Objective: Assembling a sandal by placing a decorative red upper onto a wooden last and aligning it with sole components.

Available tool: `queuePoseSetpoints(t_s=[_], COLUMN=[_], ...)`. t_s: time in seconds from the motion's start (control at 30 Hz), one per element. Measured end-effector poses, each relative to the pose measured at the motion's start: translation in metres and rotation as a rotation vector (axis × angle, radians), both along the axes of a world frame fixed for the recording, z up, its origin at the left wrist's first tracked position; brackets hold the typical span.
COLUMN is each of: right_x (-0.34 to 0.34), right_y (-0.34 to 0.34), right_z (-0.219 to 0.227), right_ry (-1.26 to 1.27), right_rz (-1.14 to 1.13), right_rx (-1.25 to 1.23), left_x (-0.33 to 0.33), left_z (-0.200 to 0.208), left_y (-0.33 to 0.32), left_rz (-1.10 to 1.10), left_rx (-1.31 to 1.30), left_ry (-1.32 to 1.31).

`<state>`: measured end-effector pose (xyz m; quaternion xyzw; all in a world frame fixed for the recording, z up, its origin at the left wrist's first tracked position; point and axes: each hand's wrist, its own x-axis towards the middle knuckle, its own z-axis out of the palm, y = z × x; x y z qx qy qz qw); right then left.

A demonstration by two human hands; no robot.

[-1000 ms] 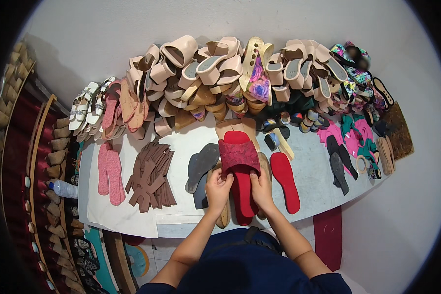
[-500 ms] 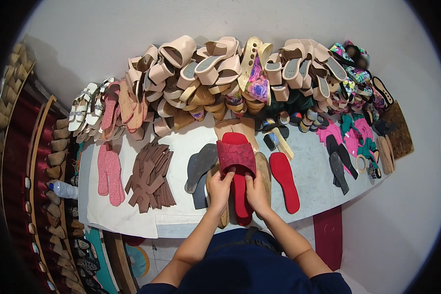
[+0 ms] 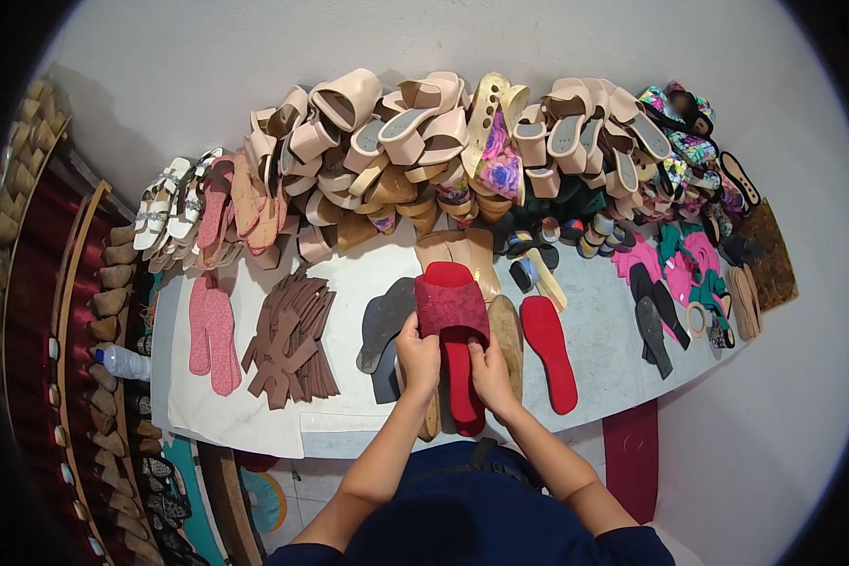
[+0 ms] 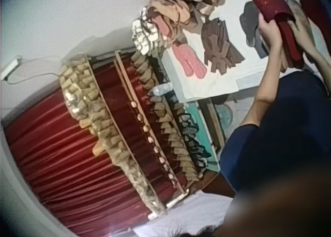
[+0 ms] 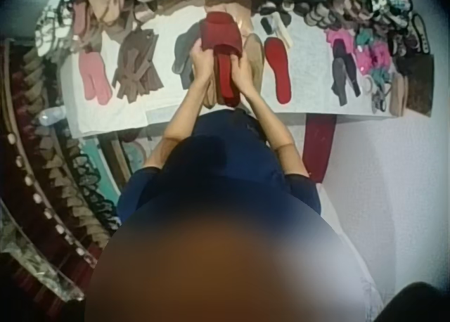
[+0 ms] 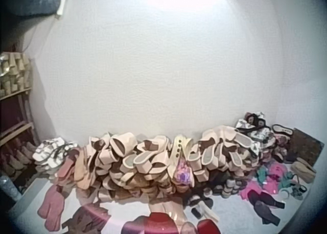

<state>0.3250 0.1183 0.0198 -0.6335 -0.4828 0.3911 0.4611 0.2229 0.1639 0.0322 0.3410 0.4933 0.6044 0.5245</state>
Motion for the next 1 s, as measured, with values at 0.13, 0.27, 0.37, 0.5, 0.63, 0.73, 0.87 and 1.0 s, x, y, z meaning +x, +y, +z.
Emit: queuePoseSetpoints(t_s=[0.13, 0.27, 0.37, 0.5, 0.63, 0.73, 0.87, 1.0], right_x=[-0.005, -0.005, -0.005, -0.002, -0.001, 0.005, 0.005, 0.004], right_y=[0.003, 0.006, 0.003, 0.0, 0.0, -0.001, 0.0, 0.001], right_z=[0.019, 0.014, 0.021, 0.026, 0.024, 0.022, 0.019, 0.029], right_ry=[-0.029, 0.041, 0.058, 0.045, 0.046, 0.004, -0.001, -0.036], right_rz=[-0.005, -0.004, 0.01, 0.052, 0.042, 0.049, 0.038, 0.006], right_rx=[0.063, 0.119, 0.159, 0.194, 0.215, 0.201, 0.212, 0.215], left_x=[0.002, -0.003, -0.01, -0.016, -0.027, -0.034, -0.031, -0.016], left_z=[0.007, -0.002, 0.004, 0.007, -0.011, -0.006, 0.005, 0.012], left_y=[0.0, -0.003, -0.004, -0.006, -0.002, 0.003, 0.003, -0.006], left_rz=[0.012, 0.056, 0.049, 0.004, -0.11, -0.289, -0.247, 0.012], left_rx=[0.015, 0.102, 0.169, 0.251, 0.18, 0.164, 0.322, 0.226], left_ry=[0.08, 0.248, 0.362, 0.241, 0.153, 0.199, 0.374, 0.125])
